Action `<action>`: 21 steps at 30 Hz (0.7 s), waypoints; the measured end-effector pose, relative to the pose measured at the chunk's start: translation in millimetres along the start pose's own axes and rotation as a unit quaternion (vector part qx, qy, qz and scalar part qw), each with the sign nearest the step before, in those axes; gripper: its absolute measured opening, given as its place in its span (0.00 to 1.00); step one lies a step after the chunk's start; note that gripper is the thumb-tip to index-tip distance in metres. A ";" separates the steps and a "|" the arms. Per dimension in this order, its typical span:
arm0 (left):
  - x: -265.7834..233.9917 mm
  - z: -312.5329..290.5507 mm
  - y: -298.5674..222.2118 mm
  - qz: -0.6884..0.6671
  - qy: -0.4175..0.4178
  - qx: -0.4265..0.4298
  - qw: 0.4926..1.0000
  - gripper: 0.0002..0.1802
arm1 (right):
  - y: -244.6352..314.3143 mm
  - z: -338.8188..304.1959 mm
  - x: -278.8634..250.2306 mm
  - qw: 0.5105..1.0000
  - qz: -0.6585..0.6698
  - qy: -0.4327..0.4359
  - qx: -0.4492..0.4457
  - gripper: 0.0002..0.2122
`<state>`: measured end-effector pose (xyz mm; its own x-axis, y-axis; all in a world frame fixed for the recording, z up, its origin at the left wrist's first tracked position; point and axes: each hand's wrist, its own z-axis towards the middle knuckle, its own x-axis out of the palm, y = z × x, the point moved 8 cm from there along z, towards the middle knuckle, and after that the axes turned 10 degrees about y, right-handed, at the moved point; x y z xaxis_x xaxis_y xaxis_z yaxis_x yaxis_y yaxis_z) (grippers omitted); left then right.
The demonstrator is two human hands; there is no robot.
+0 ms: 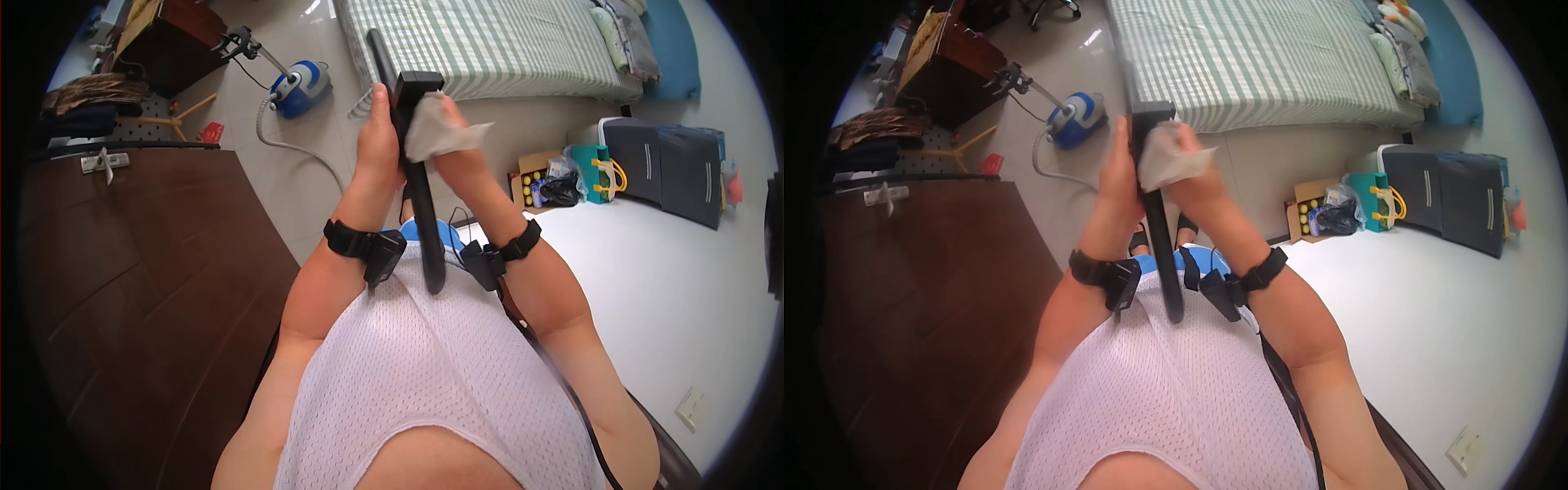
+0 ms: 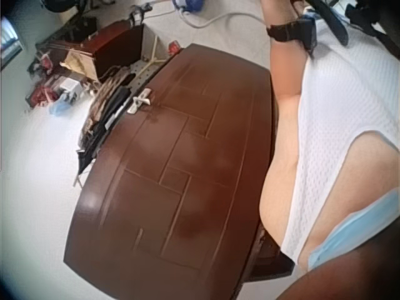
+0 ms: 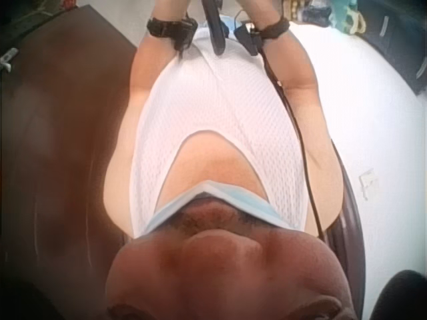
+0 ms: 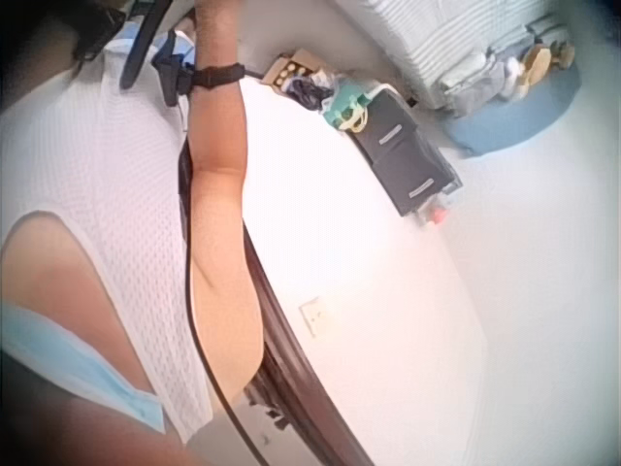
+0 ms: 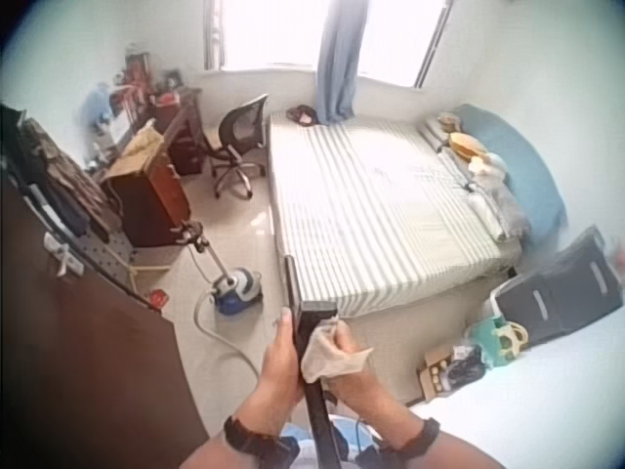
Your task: The person wipes the nozzle, handle, and body of a garment steamer with a cloth, then coils the power cable and wipes the base of the machine.
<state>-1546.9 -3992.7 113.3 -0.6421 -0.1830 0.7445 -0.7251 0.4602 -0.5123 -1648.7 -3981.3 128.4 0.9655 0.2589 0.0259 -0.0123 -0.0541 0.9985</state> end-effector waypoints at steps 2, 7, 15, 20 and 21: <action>-43.1 8.2 9.8 0.089 -0.013 -0.034 0.995 0.30 | 36.4 6.9 27.1 0.922 -0.379 -0.057 0.059 0.14; -15.6 5.1 -4.1 0.009 0.082 0.053 0.995 0.30 | 40.7 17.8 7.4 0.906 -0.423 -0.006 0.002 0.14; -19.2 6.9 -13.3 0.149 0.047 0.077 0.985 0.28 | 38.6 -0.8 14.1 0.937 -0.341 -0.040 0.063 0.15; -26.9 7.6 -19.5 0.064 0.063 0.115 0.989 0.31 | 55.1 11.2 29.0 0.907 -0.419 0.035 0.019 0.13; -18.1 1.4 -24.7 0.074 0.067 0.102 0.990 0.31 | 47.9 12.3 22.9 0.924 -0.380 0.037 0.011 0.12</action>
<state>-1517.8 -4002.0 111.9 -0.7169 -0.0034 0.6972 -0.6688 0.2857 -0.6863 -1624.0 -3989.9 176.3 0.6726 0.2952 -0.6786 0.6687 0.1504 0.7282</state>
